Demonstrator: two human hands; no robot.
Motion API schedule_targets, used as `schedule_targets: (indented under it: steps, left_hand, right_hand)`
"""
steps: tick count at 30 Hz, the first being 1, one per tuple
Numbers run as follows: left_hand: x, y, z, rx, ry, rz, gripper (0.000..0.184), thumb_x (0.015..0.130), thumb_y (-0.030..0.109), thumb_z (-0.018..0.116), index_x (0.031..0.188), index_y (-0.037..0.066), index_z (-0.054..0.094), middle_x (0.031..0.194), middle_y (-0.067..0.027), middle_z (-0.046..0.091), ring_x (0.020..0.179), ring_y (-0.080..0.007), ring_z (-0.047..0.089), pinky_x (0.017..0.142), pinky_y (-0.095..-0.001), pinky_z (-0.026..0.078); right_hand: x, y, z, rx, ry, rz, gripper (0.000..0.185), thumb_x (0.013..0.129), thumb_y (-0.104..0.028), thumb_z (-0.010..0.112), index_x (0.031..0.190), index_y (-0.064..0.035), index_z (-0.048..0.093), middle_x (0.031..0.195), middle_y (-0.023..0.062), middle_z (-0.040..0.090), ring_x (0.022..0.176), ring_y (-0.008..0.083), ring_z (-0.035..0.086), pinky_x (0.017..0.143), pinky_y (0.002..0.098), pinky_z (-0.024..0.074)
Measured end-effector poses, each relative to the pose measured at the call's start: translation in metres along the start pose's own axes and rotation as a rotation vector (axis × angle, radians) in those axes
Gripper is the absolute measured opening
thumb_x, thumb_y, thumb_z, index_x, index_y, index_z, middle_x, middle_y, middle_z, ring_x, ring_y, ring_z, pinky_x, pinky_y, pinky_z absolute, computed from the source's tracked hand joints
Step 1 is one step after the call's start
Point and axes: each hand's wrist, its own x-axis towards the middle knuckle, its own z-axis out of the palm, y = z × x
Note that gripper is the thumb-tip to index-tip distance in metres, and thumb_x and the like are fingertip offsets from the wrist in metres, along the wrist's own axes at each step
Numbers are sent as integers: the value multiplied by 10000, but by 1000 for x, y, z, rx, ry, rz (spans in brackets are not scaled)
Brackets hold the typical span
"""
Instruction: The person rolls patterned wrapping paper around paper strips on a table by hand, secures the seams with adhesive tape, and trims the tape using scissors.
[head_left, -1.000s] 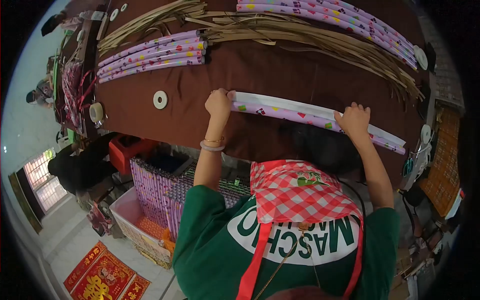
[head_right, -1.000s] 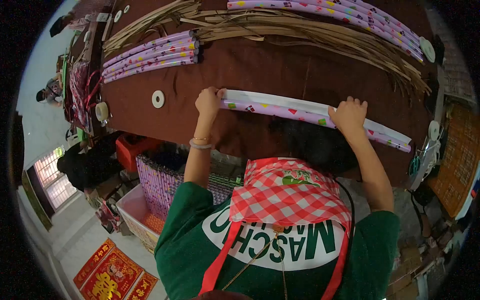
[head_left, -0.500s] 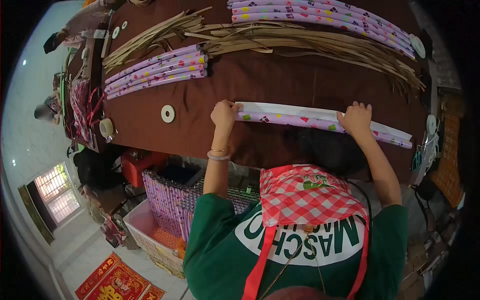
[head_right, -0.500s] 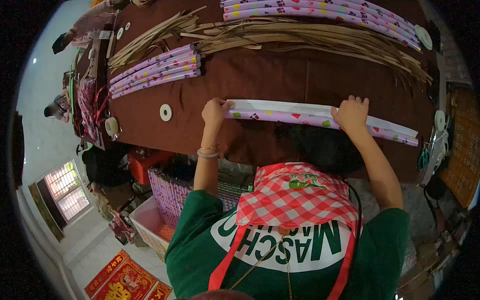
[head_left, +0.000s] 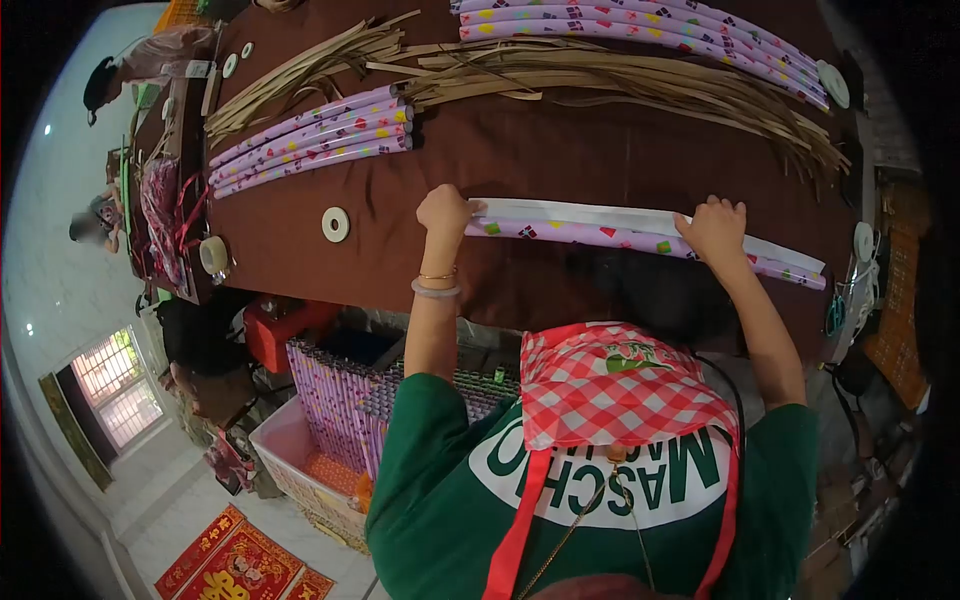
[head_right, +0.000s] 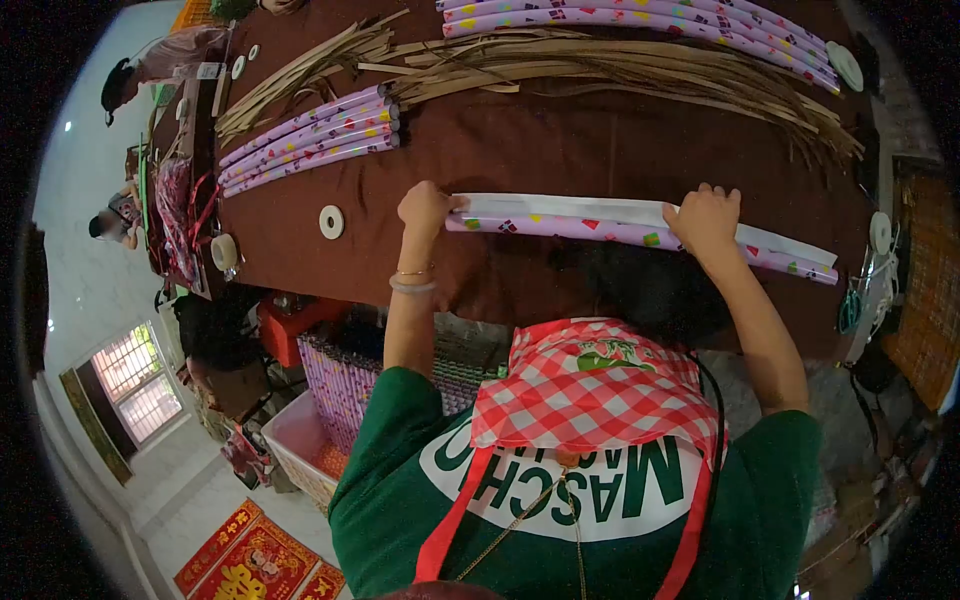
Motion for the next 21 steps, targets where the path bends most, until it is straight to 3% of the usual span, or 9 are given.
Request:
schedule_targets:
  steps: [4, 6, 10, 13, 15, 16, 18, 19, 21]
  left_hand:
    - [5, -1, 5, 55, 97, 75, 509, 528, 506, 768, 604, 24, 624, 639, -159, 617, 619, -301, 624, 503, -389, 473]
    - [6, 3, -6, 111, -76, -4, 524, 540, 508, 767, 764, 44, 672, 794, -130, 665, 753, -271, 655, 621, -366, 520]
    - [3, -1, -17, 137, -146, -12, 536, 535, 518, 766, 781, 50, 677, 832, -143, 663, 777, -272, 654, 629, -370, 524]
    - [7, -10, 0, 86, -115, 8, 564, 525, 530, 767, 614, 9, 571, 624, -134, 598, 634, -301, 611, 500, -401, 465]
    - [4, -7, 13, -53, 262, 249, 333, 618, 278, 756, 685, 22, 554, 680, -118, 574, 705, -295, 580, 569, -401, 457]
    - [1, -1, 8, -53, 261, 252, 333, 618, 278, 756, 685, 22, 554, 680, -118, 574, 705, -295, 580, 569, -401, 457]
    - [-4, 10, -3, -256, 188, 534, 93, 706, 100, 611, 735, 43, 543, 756, -105, 574, 811, -291, 574, 645, -410, 467]
    - [-2, 12, -1, -333, 158, 613, 236, 601, -84, 544, 798, 45, 543, 778, -108, 562, 757, -309, 533, 641, -389, 434]
    - [-3, 13, 2, -363, 130, 680, 242, 607, -84, 535, 813, 42, 542, 782, -110, 561, 768, -306, 533, 654, -389, 436]
  right_hand:
    - [-1, 1, 2, -22, 30, 6, 474, 732, -467, 575, 709, -4, 670, 768, 127, 614, 754, 266, 583, 740, 401, 381]
    - [-1, 1, 3, -26, 65, 1, 473, 718, -471, 587, 691, -6, 671, 749, 122, 612, 733, 258, 589, 712, 387, 397]
    - [1, 0, 1, 5, -21, 20, 476, 753, -470, 555, 732, -9, 672, 806, 127, 616, 782, 270, 578, 770, 410, 363]
    - [0, 1, 5, 13, 8, 9, 463, 750, -458, 556, 732, -10, 672, 811, 130, 619, 783, 270, 578, 764, 407, 365]
    - [-1, 1, 6, 10, 44, 1, 456, 748, -451, 557, 732, -10, 673, 814, 132, 621, 782, 270, 578, 761, 405, 366]
    - [-1, 0, 4, 13, 31, 4, 454, 746, -448, 557, 731, -9, 672, 814, 134, 621, 782, 270, 577, 761, 405, 366]
    - [-1, 1, 4, 18, 17, 6, 451, 743, -445, 557, 731, -9, 672, 814, 137, 622, 782, 271, 577, 762, 404, 367]
    - [-1, 0, 4, 19, 7, 10, 454, 745, -446, 558, 732, -8, 673, 811, 138, 621, 780, 270, 577, 766, 405, 367]
    - [0, 0, 4, 21, -2, 12, 456, 746, -448, 559, 734, -7, 673, 807, 138, 621, 778, 270, 576, 770, 405, 368]
